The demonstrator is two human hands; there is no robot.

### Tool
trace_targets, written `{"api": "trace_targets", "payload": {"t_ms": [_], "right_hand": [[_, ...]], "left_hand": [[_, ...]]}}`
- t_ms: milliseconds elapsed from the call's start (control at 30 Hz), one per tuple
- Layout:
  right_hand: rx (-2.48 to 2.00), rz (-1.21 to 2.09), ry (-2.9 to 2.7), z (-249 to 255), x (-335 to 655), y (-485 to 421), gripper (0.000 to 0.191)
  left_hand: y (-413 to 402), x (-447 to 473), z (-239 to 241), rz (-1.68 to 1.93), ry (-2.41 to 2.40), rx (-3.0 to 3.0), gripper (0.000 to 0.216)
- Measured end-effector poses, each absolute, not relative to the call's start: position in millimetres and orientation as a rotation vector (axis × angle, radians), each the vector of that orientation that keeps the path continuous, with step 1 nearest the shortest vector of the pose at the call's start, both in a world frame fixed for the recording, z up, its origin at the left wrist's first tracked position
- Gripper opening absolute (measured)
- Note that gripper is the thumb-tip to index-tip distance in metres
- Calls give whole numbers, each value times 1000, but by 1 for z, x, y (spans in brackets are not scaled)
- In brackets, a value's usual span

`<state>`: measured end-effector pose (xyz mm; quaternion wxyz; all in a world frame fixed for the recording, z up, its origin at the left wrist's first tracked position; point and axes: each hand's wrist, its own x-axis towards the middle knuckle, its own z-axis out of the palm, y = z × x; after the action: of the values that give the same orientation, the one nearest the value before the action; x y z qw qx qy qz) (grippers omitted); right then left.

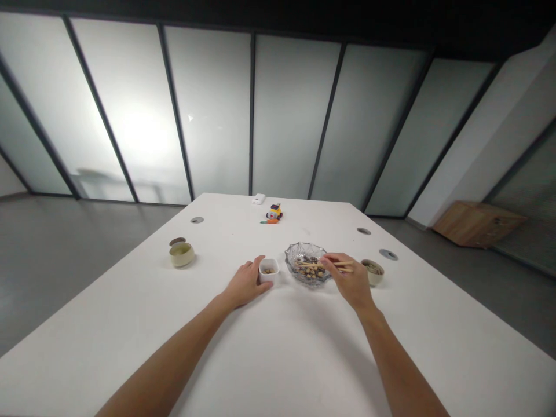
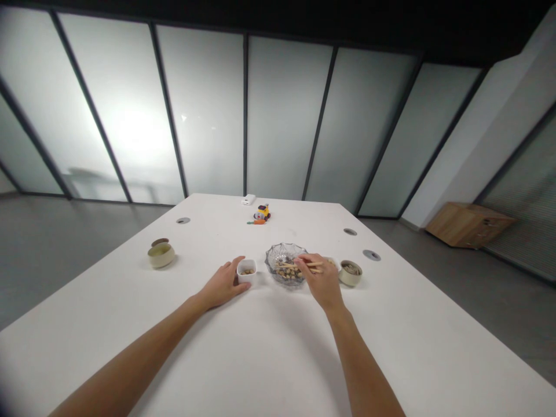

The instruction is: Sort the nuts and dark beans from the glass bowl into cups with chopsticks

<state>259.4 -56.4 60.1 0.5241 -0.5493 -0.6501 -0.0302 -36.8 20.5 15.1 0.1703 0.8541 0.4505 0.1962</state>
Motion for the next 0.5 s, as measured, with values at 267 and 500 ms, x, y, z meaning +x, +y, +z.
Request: {"api": "trace_targets", "payload": {"t_ms": [267, 500], "right_hand": [[-1311, -62, -1608, 59, 258, -58, 37], [-1328, -114, -1597, 61, 262, -57, 44]], "left_hand": [[22, -37, 13, 578, 1278, 2426, 76], [21, -37, 14, 573, 1284, 2427, 77]]}}
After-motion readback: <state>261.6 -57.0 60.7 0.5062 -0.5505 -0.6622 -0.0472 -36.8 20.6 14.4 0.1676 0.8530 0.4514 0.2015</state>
